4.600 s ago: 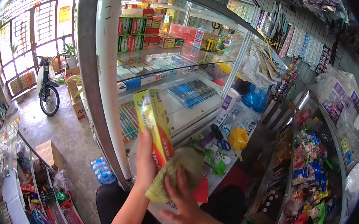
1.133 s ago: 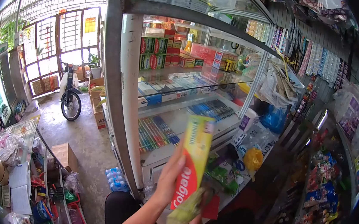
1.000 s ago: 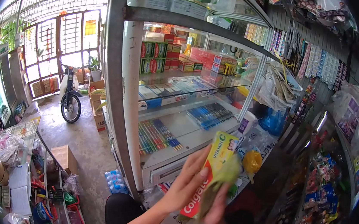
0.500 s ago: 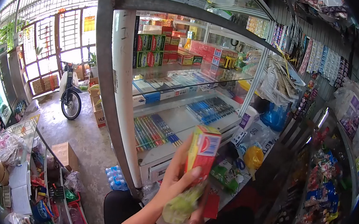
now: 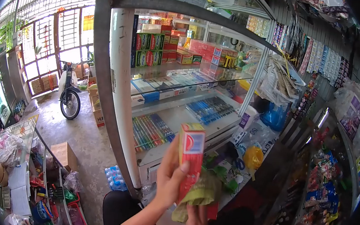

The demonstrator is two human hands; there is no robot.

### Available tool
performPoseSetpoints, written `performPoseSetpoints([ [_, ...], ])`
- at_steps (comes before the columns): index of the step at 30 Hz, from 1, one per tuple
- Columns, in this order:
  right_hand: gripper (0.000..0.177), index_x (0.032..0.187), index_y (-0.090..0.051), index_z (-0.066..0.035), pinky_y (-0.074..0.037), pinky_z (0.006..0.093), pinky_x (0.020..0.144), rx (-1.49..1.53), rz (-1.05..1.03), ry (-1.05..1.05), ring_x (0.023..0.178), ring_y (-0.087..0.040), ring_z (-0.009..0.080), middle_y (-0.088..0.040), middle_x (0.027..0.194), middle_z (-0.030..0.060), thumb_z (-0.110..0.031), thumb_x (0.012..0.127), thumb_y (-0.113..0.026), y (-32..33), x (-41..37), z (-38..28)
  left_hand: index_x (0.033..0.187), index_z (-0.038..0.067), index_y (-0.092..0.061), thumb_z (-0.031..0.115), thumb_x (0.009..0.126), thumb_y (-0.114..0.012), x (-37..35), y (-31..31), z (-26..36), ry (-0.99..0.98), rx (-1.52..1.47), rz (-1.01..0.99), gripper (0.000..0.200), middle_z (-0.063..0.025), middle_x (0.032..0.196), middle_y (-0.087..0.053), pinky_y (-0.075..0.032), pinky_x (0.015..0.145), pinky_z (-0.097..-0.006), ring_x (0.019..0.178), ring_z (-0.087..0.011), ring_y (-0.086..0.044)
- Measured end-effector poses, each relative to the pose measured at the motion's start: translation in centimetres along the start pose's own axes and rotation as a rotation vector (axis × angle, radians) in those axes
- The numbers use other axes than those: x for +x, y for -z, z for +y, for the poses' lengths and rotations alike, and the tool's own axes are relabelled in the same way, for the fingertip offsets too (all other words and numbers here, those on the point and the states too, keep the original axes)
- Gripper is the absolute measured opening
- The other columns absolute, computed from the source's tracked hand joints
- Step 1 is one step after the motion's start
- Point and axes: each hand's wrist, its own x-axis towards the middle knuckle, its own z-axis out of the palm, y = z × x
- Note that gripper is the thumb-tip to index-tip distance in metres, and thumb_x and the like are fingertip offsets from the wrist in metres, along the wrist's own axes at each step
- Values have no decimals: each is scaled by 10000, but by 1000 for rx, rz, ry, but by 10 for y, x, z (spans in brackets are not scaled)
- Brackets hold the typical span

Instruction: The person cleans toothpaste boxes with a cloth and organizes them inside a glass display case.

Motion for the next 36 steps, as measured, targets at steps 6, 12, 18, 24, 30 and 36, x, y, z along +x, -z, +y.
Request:
performPoseSetpoints([
  [6, 497, 1532, -398, 107, -280, 485, 1238, -392, 123, 254, 1490, -400, 388, -373, 1623, 275, -116, 1088, -391, 26, 16, -17, 1556, -44, -437, 100, 918, -790, 2, 4, 3, 6, 162, -52, 742, -153, 1429, -621, -426, 1126, -336, 1282, -214, -608],
  [12, 454, 1423, -546, 117, -424, 428, 1149, -229, 322, 287, 1349, -578, 366, -586, 1463, 248, -66, 1063, -340, 49, 108, -111, 1485, 15, -576, 115, 788, -863, 3, 6, 18, -243, 844, -256, 760, -203, 1322, -681, -549, 957, -356, 1134, -278, -697],
  [18, 405, 1393, -586, 90, -463, 395, 1104, -257, 180, 123, 1291, -636, 337, -660, 1368, 237, -57, 1062, -404, 63, 123, -126, 1459, 38, -599, 136, 732, -843, 13, 16, 23, -526, 999, -426, 773, -148, 1397, -658, -571, 940, -416, 1136, -347, -688],
  [24, 359, 1347, -652, 77, -496, 402, 1074, -361, 226, 149, 1277, -660, 324, -676, 1369, 232, -18, 1022, -532, 62, 118, -136, 1454, 30, -600, 141, 742, -844, 12, 20, 16, -531, 990, -438, 761, -156, 1385, -661, -577, 927, -419, 1126, -343, -693],
  [30, 338, 1326, -675, 68, -507, 381, 1058, -290, 234, 127, 1232, -684, 271, -716, 1315, 204, -42, 1022, -577, 59, 119, -133, 1452, 28, -600, 175, 767, -832, 16, 28, 11, -502, 948, -353, 738, -180, 1369, -663, -576, 937, -416, 1141, -351, -690],
  [36, 355, 1324, -671, 84, -483, 358, 1081, -126, 265, -19, 1258, -663, 255, -706, 1343, 193, -14, 994, -586, 65, 129, -133, 1453, 43, -612, 181, 767, -825, 8, 22, 15, -526, 933, -453, 731, -171, 1377, -662, -576, 934, -428, 1158, -357, -686],
])
